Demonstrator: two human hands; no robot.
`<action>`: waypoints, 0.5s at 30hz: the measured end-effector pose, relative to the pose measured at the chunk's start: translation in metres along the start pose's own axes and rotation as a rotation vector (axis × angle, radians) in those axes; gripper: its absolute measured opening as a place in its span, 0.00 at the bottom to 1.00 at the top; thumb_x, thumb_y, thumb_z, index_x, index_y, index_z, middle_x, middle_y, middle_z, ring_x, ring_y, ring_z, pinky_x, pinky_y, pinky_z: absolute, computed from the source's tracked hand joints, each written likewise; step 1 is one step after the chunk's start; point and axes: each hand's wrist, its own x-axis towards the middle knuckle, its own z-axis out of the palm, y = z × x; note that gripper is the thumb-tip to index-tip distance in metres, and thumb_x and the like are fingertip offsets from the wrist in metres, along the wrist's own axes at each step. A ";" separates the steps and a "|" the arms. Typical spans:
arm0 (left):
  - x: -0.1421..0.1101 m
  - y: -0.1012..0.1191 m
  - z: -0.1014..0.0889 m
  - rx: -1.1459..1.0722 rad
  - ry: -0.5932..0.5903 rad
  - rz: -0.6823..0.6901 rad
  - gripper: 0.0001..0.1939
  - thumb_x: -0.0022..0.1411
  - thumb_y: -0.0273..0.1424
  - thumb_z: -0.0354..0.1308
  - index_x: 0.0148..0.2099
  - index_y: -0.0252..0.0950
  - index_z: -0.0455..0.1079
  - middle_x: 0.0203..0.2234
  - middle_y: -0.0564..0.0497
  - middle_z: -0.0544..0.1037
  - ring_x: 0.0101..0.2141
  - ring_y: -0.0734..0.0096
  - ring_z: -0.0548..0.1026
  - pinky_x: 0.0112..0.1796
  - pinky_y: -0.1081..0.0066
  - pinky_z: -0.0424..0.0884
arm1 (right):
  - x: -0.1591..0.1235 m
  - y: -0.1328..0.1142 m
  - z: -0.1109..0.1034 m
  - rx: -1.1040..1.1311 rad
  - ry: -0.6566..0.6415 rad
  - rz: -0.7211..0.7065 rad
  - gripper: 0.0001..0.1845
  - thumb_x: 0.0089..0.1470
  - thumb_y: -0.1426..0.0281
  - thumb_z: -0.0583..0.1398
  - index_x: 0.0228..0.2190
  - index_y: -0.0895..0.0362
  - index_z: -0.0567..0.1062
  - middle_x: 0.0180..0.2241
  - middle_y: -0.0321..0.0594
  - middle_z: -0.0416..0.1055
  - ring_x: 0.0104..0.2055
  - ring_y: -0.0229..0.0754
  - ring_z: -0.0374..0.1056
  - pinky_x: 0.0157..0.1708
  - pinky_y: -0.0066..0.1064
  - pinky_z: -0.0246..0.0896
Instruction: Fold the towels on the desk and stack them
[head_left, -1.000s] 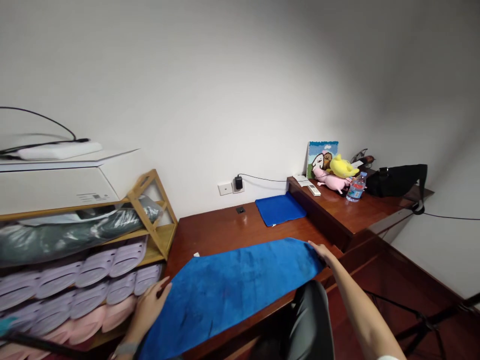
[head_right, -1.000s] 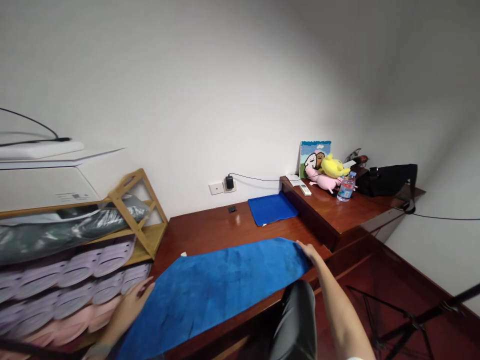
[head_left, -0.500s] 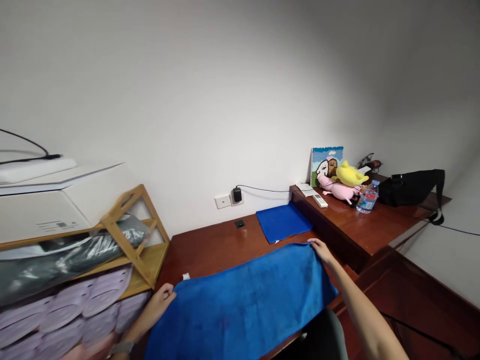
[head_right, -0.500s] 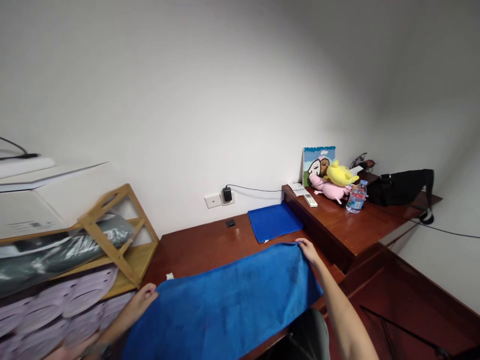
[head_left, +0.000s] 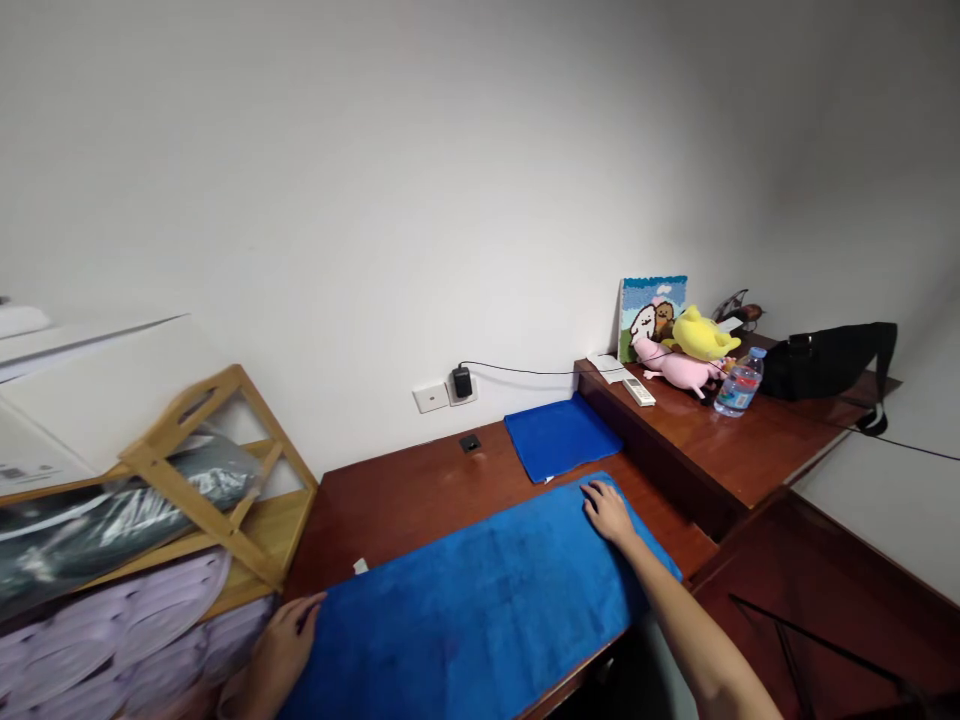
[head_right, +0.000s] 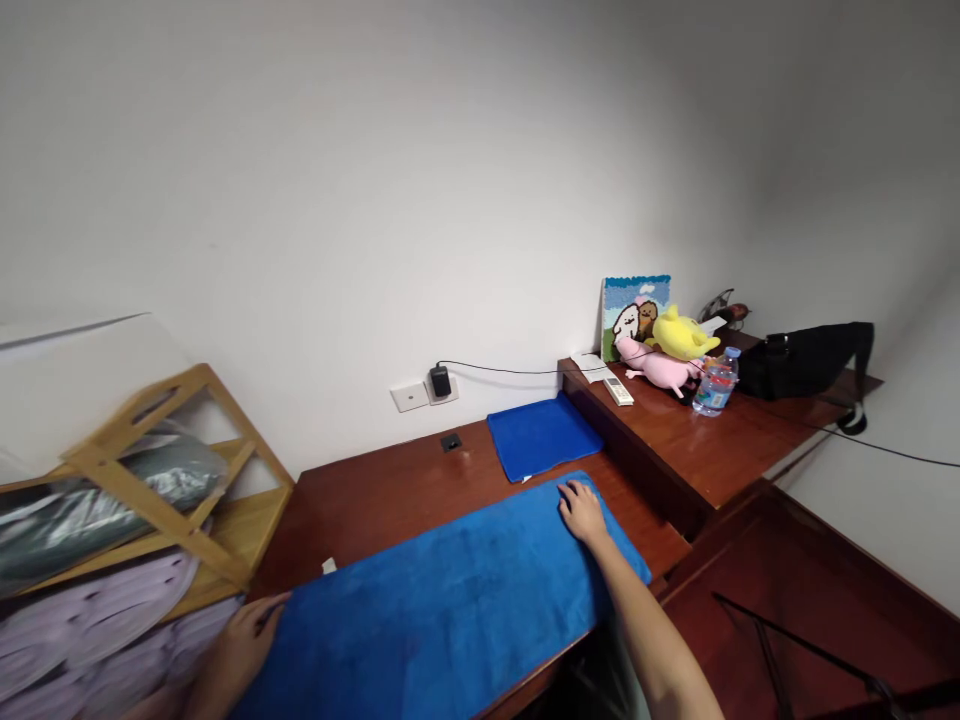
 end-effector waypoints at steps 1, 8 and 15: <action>0.000 0.000 0.001 0.001 0.008 0.000 0.21 0.61 0.42 0.45 0.36 0.44 0.80 0.38 0.47 0.88 0.40 0.57 0.84 0.47 0.61 0.81 | 0.002 0.000 -0.001 -0.043 -0.010 0.042 0.28 0.71 0.61 0.50 0.67 0.49 0.71 0.68 0.45 0.66 0.68 0.53 0.60 0.67 0.44 0.53; -0.009 0.030 0.005 0.124 0.074 0.152 0.27 0.64 0.36 0.45 0.53 0.33 0.81 0.57 0.37 0.82 0.58 0.50 0.78 0.62 0.53 0.71 | 0.002 -0.012 -0.007 -0.171 -0.018 0.082 0.31 0.73 0.59 0.46 0.71 0.49 0.65 0.74 0.41 0.58 0.76 0.51 0.49 0.74 0.48 0.38; -0.058 0.121 0.034 0.217 -0.103 0.318 0.31 0.71 0.46 0.45 0.68 0.41 0.72 0.70 0.42 0.70 0.70 0.47 0.66 0.69 0.45 0.59 | -0.031 -0.125 0.036 0.014 -0.110 -0.343 0.34 0.74 0.55 0.46 0.74 0.52 0.58 0.76 0.40 0.52 0.78 0.49 0.44 0.76 0.48 0.35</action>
